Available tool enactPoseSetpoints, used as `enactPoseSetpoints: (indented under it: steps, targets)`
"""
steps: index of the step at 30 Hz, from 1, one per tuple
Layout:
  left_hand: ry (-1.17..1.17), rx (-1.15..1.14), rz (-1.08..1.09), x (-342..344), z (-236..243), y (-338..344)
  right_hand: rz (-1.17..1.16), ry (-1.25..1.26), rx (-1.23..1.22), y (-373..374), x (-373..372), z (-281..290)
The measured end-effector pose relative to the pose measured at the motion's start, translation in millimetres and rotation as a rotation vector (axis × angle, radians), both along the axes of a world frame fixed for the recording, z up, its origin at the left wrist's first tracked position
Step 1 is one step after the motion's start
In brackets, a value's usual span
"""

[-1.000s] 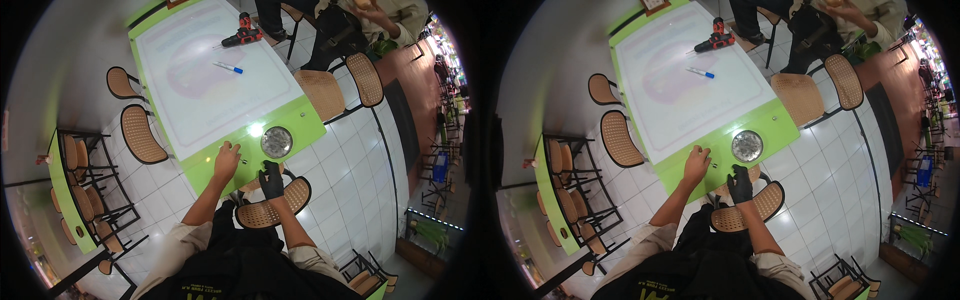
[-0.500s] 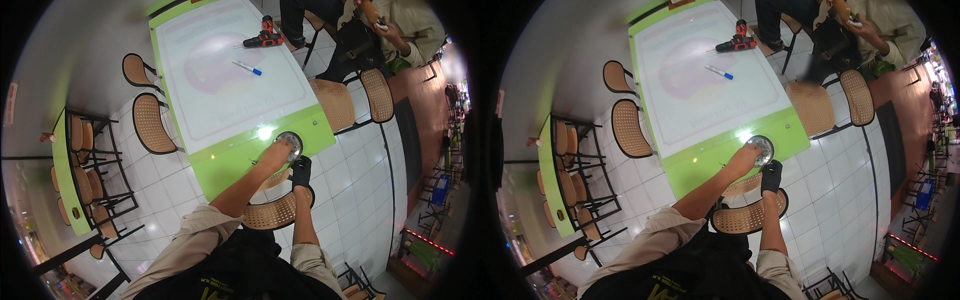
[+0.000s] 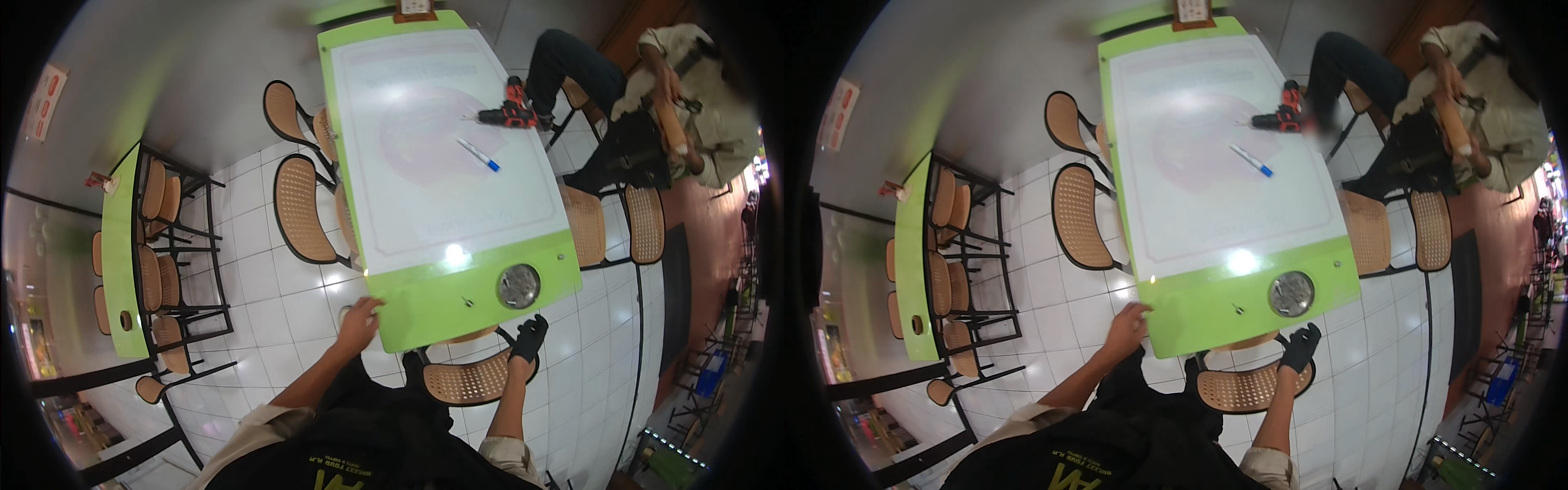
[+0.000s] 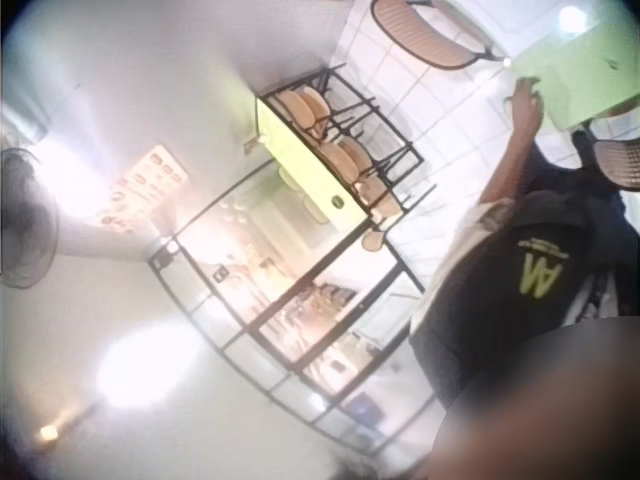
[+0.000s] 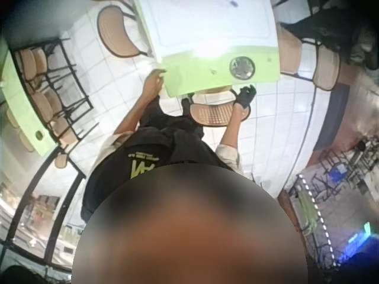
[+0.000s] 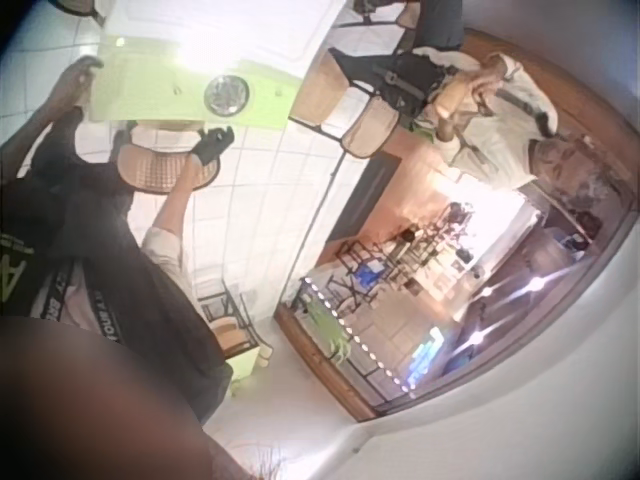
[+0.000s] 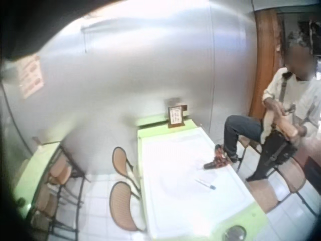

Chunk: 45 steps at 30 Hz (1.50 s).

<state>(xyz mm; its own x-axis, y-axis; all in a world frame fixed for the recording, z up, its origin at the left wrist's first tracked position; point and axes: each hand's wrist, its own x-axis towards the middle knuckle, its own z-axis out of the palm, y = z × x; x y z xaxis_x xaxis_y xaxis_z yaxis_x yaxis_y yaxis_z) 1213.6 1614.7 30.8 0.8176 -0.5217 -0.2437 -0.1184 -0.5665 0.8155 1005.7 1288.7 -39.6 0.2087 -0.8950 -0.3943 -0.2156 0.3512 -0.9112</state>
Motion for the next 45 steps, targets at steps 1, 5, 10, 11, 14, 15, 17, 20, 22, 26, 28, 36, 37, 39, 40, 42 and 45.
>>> enactPoseSetpoints:
  steps: [1, 5, 10, 11, 14, 15, 17, 20, 22, 26, 28, 36, 37, 39, 40, 42, 45]
  targets:
    - [-0.030, -0.008, 0.073, 2, -17, 42, 0.037, 0.050, -0.104, 8, 5, 2]
    - [0.086, 0.325, 0.274, -4, -94, 221, 0.095, 0.162, -0.239, 54, 55, 23]
    - [0.552, 0.419, 0.452, 23, -155, 399, 0.279, 0.082, -0.390, 129, 158, 9]
    - [0.498, 0.436, 0.403, 37, -153, 427, 0.292, 0.024, -0.323, 153, 190, 9]
    - [0.419, 0.216, 0.491, 120, -126, 456, 0.439, 0.046, -0.319, 207, 284, -5]
    - [0.413, 0.141, 0.508, 160, -117, 444, 0.498, 0.118, -0.541, 204, 305, -28]
    - [0.351, 0.076, 0.526, 229, -76, 432, 0.619, 0.205, -0.437, 254, 381, 3]
    - [0.278, -0.127, 0.386, 338, -18, 362, 0.742, 0.328, -0.507, 282, 458, 42]
    - [0.285, -0.283, 0.272, 393, 12, 303, 0.771, 0.423, -0.527, 278, 496, 47]
    - [0.562, -0.452, 0.112, 456, 12, 195, 0.745, 0.606, -0.505, 254, 554, 37]
    - [0.603, -0.434, 0.087, 467, -13, 153, 0.737, 0.655, -0.518, 240, 584, 26]
    - [0.963, -0.259, 0.150, 507, -98, 20, 0.875, 0.847, -0.682, 214, 642, 5]
    - [1.065, -0.289, 0.137, 512, -107, 11, 0.892, 0.838, -0.679, 215, 643, 6]
    - [1.266, -0.340, 0.106, 522, -115, -10, 0.915, 0.824, -0.676, 215, 644, 9]
    - [1.257, -0.328, 0.158, 520, -114, -18, 0.919, 0.819, -0.676, 213, 645, 10]
    - [1.179, -0.237, 0.147, 522, -112, -24, 0.921, 0.805, -0.675, 213, 646, 15]
    - [1.029, -0.102, 0.022, 534, -107, -25, 0.909, 0.782, -0.646, 211, 649, 23]
